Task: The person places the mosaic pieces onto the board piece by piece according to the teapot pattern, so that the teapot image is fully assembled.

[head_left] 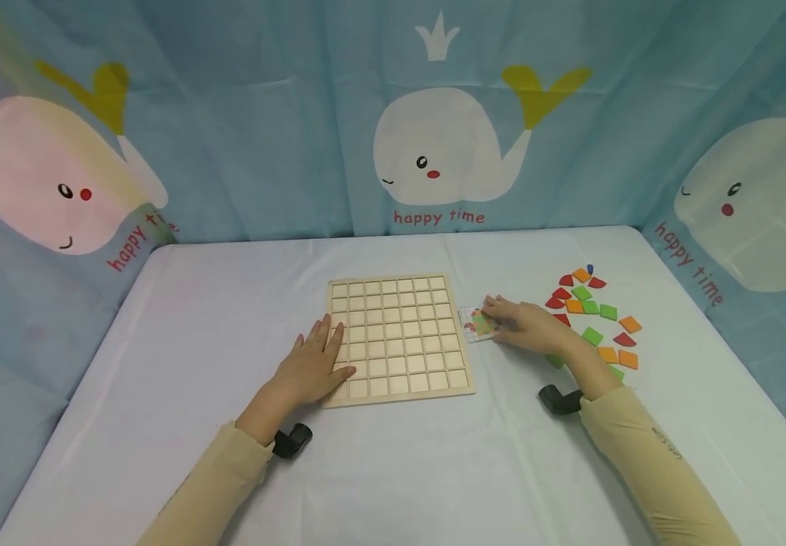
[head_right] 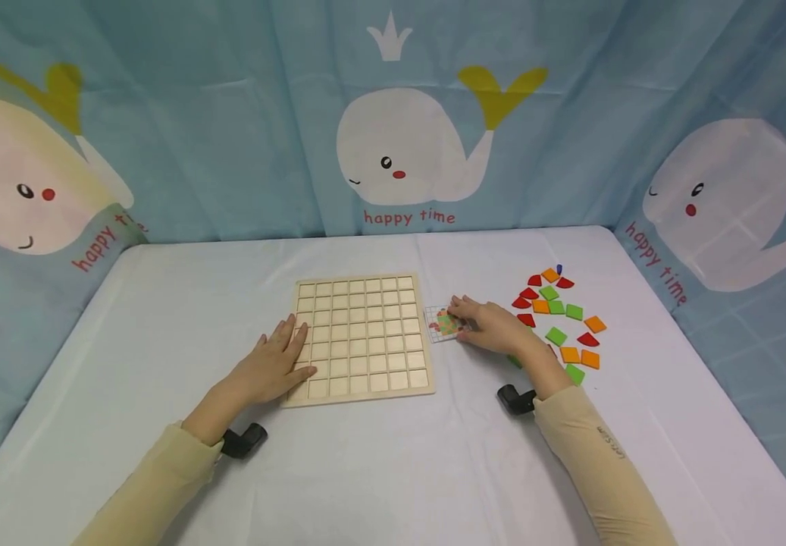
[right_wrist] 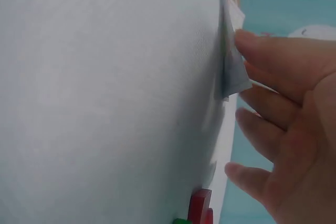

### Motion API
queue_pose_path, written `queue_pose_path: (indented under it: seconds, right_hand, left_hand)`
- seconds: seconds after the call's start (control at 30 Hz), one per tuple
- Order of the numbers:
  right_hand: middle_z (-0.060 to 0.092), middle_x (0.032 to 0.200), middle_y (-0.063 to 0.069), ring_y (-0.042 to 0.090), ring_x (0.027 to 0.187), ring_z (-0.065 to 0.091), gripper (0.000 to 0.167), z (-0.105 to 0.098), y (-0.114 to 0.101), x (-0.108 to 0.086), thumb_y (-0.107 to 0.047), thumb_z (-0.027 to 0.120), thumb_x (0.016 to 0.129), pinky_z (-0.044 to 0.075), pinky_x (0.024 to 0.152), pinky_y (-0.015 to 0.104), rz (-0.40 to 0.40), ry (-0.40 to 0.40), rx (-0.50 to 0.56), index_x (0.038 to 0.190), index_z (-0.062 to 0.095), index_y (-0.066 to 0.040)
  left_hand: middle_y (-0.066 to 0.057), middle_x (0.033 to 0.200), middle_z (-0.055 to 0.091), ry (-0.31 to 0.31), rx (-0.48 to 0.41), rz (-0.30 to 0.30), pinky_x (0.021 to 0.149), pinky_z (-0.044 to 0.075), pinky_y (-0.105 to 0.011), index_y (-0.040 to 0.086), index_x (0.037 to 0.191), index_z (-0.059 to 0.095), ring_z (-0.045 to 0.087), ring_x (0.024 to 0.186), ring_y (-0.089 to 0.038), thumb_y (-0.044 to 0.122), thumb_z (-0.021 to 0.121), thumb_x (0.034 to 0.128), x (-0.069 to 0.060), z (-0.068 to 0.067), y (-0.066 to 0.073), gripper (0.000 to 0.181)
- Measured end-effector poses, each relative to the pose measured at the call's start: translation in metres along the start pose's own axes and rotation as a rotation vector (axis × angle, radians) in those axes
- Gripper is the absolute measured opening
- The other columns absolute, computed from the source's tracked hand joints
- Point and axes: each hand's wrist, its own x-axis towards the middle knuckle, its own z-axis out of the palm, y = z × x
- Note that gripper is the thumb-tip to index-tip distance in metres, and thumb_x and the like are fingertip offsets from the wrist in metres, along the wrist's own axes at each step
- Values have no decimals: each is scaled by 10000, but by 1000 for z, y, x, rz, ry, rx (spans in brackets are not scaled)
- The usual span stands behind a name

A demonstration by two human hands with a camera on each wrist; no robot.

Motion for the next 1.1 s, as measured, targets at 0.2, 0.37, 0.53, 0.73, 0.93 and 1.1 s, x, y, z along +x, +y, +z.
queue_pose_path:
  seconds: [0.2,0.37,0.53,0.73,0.93,1.1]
  right_hand:
    - [462,1393,192,363,1306,390,490,-3,4,-2,-153,635,904,315,1040,523,59,111,39,1342,502,24]
    - [545,1294,215,373,1176,497,416,-14,12,-10,-160,592,932,382,972,550,173,215,113,1311,542,2]
    - [603,1200,223,369,1076,570,370,-38,32,-23,-170,560,958,471,868,513,246,341,175,1270,560,31]
    - [597,1181,265,407,1062,562,374,-65,55,-33,-211,504,989,454,878,531,339,470,180,1255,556,48]
    - [547,1231,301,447,1123,504,405,-76,75,-39,-239,489,994,395,940,572,428,516,209,1260,544,61]
    - [541,1267,248,385,1119,508,472,-73,126,-36,-360,508,972,402,952,550,499,533,275,1289,555,-13]
  left_hand:
    - [-302,1521,42,22,-25,13,1083,132,-594,-69,1472,176,82,1399,-430,386,499,968,0,1,0,752]
    - [-297,1521,60,56,-82,28,1072,138,-611,-67,1469,191,101,1393,-435,379,535,951,-1,5,-3,765]
    - [-287,1523,70,73,-85,37,1071,141,-613,-60,1470,203,108,1394,-432,385,542,946,0,7,-6,766]
    - [-294,1522,67,79,-90,27,1072,139,-611,-61,1467,212,109,1390,-441,367,550,945,-2,4,-5,756]
    - [-298,1519,75,80,-113,45,1067,143,-618,-80,1463,195,118,1387,-446,355,546,949,-4,2,-6,759]
    - [-256,1530,95,93,-143,59,1079,130,-602,-108,1455,153,127,1397,-411,292,525,964,-1,3,-12,735]
